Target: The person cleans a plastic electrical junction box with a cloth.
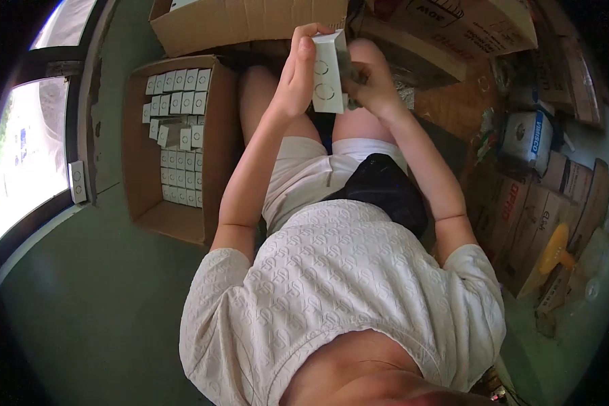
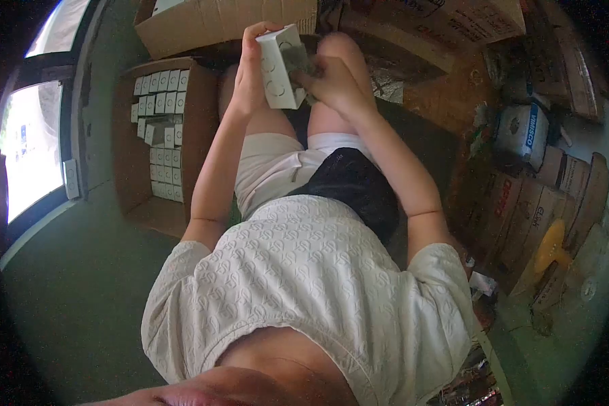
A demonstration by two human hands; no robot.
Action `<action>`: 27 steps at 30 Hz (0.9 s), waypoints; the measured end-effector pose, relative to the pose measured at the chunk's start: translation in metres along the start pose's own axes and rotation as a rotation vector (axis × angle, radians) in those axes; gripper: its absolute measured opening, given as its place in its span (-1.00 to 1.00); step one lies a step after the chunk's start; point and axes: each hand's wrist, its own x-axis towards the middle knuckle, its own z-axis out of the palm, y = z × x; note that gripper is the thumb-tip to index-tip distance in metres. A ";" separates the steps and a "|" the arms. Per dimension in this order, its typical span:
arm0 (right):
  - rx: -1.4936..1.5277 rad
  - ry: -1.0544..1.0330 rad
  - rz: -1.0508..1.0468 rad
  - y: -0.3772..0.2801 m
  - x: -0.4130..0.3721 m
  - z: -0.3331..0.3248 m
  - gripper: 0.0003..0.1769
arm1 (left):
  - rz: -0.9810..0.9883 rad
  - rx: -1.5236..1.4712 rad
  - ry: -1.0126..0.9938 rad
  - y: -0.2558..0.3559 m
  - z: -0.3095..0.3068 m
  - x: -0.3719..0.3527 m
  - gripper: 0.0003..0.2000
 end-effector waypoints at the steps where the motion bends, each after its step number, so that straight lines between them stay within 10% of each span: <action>1: -0.024 0.049 -0.009 0.005 0.006 0.000 -0.61 | -0.073 -0.009 -0.008 0.001 0.001 -0.001 -0.48; 4: -0.227 0.289 -0.300 0.014 0.023 -0.008 -0.61 | 0.046 0.219 -0.021 -0.008 -0.002 0.001 -0.48; 13: -0.182 -0.071 -0.078 0.012 0.012 -0.001 -0.62 | 0.073 0.336 -0.052 0.000 -0.013 0.003 -0.49; 18: -0.426 0.196 -0.443 0.006 0.020 0.006 -0.60 | -0.033 0.021 -0.067 -0.003 -0.021 -0.005 -0.47; 22: -0.442 0.201 -0.129 0.005 0.020 -0.001 -0.53 | -0.098 0.040 -0.209 -0.022 -0.020 -0.014 -0.46; 27: -0.595 0.523 -0.510 0.018 0.022 0.002 -0.70 | -0.302 -0.144 0.049 -0.010 0.015 -0.046 -0.41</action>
